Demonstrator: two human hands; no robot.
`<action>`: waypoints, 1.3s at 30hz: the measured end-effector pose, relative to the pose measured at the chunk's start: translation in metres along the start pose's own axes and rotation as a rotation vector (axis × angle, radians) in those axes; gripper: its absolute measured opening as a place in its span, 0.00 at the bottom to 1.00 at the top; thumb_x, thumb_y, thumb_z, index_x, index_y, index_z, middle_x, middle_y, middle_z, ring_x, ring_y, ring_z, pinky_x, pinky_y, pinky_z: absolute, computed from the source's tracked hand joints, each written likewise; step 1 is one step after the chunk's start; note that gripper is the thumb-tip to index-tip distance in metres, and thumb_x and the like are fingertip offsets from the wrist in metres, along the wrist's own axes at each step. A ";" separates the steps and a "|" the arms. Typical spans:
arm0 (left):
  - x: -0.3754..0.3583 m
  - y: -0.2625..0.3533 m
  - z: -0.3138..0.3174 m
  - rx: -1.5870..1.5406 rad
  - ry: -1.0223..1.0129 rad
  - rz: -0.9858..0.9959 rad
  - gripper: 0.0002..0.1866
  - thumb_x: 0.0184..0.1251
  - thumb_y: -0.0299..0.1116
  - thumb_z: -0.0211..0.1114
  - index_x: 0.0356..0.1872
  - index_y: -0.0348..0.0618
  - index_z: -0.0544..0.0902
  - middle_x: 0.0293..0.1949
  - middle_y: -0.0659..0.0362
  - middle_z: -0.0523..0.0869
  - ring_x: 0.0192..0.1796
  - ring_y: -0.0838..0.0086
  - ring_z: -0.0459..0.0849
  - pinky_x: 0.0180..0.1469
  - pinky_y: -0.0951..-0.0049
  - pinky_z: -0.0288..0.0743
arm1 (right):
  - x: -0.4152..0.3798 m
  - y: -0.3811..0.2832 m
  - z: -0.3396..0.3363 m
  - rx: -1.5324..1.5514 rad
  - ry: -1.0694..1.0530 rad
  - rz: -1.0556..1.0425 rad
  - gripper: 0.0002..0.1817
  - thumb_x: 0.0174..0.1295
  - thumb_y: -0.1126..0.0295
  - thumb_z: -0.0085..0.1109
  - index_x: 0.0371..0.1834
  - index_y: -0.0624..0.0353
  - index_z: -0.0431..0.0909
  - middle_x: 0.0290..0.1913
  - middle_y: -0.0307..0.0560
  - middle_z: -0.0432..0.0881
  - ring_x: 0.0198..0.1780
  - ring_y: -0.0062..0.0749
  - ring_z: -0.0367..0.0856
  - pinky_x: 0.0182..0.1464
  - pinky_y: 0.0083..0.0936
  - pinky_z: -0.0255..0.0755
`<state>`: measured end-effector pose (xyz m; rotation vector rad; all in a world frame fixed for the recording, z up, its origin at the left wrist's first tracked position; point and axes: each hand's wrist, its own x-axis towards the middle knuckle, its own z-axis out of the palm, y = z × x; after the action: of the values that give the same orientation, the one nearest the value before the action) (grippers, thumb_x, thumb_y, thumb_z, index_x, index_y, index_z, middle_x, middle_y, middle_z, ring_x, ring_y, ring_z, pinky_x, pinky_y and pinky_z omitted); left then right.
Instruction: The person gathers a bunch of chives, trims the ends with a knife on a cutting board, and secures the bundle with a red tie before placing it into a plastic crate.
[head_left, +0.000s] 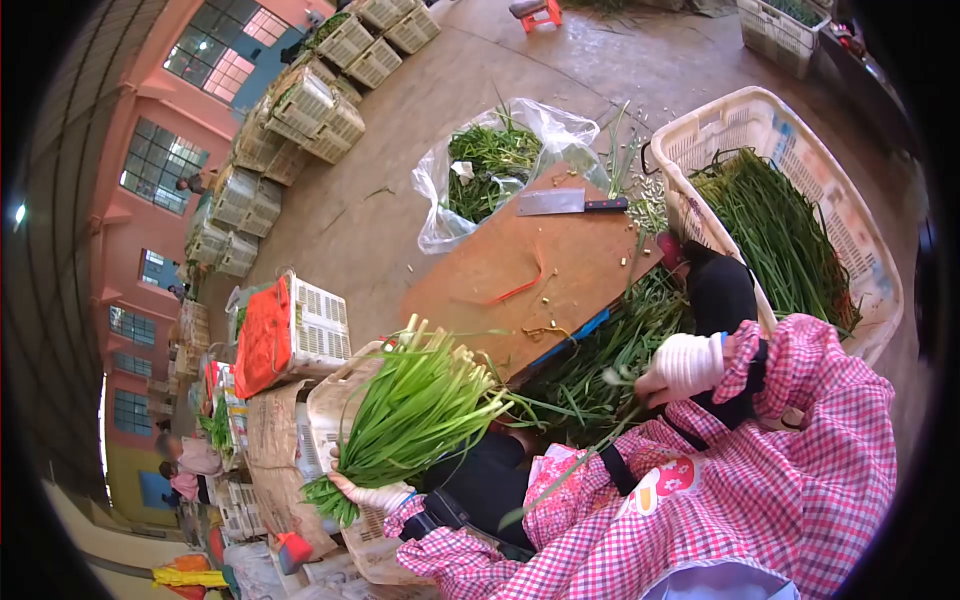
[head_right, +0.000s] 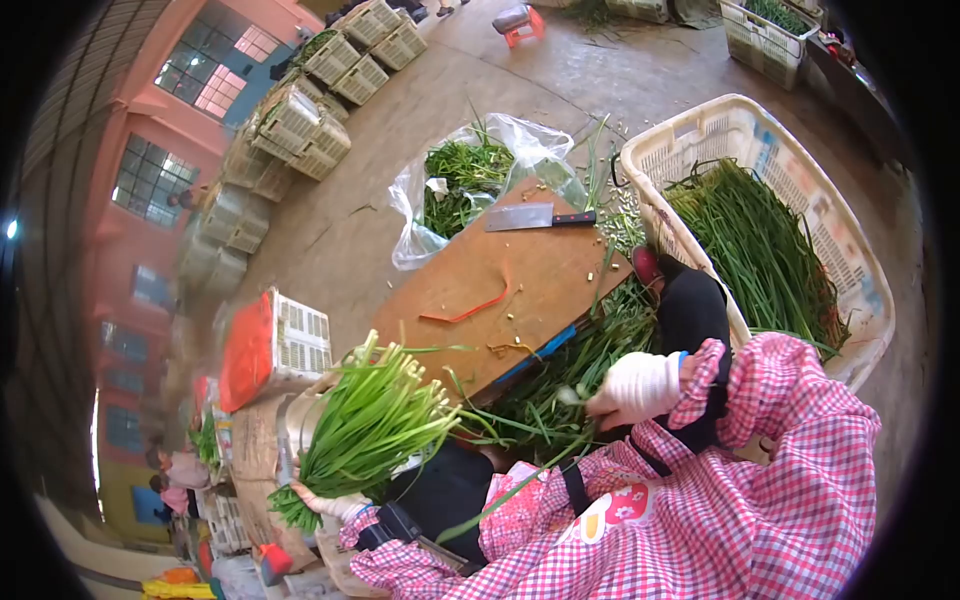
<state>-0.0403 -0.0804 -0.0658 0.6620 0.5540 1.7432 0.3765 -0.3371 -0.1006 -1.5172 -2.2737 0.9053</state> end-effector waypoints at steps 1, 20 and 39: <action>0.011 0.004 -0.013 -0.018 0.045 -0.023 0.11 0.70 0.43 0.57 0.38 0.49 0.82 0.48 0.65 0.83 0.55 0.68 0.79 0.63 0.57 0.69 | -0.004 0.004 -0.001 -0.170 -0.148 0.096 0.18 0.57 0.54 0.60 0.48 0.50 0.77 0.25 0.52 0.80 0.30 0.50 0.81 0.33 0.43 0.75; -0.023 0.027 0.072 -0.014 -0.534 0.015 0.13 0.71 0.44 0.57 0.44 0.46 0.79 0.43 0.63 0.78 0.51 0.70 0.77 0.54 0.59 0.76 | 0.142 -0.024 0.007 1.001 0.263 -0.317 0.15 0.64 0.63 0.59 0.49 0.59 0.80 0.30 0.36 0.83 0.25 0.19 0.77 0.29 0.22 0.72; -0.027 0.026 0.068 -0.001 -0.650 -0.039 0.14 0.71 0.42 0.55 0.48 0.47 0.82 0.48 0.60 0.80 0.54 0.67 0.78 0.57 0.48 0.75 | 0.109 -0.089 -0.001 0.038 0.549 -0.124 0.19 0.55 0.61 0.63 0.50 0.48 0.75 0.21 0.44 0.78 0.23 0.45 0.80 0.26 0.37 0.74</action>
<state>-0.0069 -0.1106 -0.0030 1.1440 0.1111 1.3802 0.2662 -0.2621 -0.0571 -1.3776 -1.9090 0.4230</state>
